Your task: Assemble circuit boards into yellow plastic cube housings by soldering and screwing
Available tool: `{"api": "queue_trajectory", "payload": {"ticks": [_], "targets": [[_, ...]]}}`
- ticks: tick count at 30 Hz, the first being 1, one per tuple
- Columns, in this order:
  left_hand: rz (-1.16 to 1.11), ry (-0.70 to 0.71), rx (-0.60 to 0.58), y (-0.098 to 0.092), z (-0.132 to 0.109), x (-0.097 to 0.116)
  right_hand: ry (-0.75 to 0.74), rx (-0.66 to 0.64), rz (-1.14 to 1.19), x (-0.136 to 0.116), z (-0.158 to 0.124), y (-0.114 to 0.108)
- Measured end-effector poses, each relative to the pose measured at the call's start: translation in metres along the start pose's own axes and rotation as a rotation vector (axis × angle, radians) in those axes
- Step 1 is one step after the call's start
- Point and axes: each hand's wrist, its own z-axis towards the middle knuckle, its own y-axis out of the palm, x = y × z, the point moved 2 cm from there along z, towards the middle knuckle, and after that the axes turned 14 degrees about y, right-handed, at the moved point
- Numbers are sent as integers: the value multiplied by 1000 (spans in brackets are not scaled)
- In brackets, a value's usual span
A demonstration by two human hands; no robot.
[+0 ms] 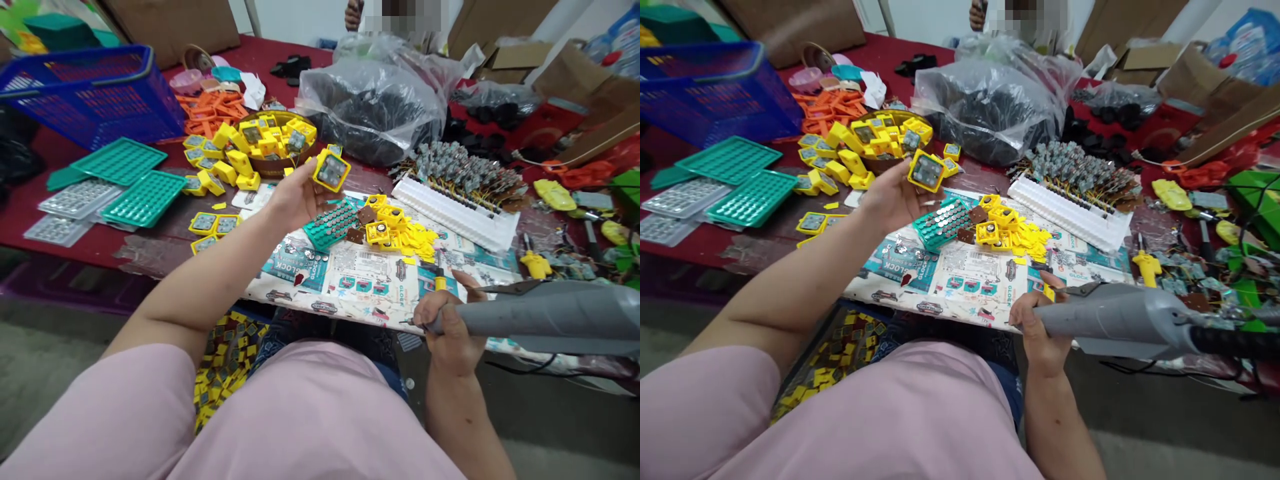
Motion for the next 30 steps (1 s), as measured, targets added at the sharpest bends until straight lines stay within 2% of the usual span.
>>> {"api": "queue_trajectory", "payload": {"ticks": [4, 6, 10, 13, 17, 22, 30], "targets": [[-333, -357, -1, 21, -44, -8, -2, -43, -8, 1, -2, 4], [-411, -442, -4, 26, -58, -15, 2, -29, -23, 0, -3, 4], [-483, -516, -13, 30, -74, -28, -4, 19, -41, -2, -5, 2], [-477, -522, -49, 32, -83, -35, -1, 17, -41, -4, -6, 2], [-397, -464, -110, 33, -96, -43, 2, -15, -11, -4, -8, 3], [-273, -418, -182, 32, -109, -52, -8, 6, -48, -5, -10, 3], [-212, -363, -173, 32, -118, -53, -6, 40, -86, -5, -11, 3]]}}
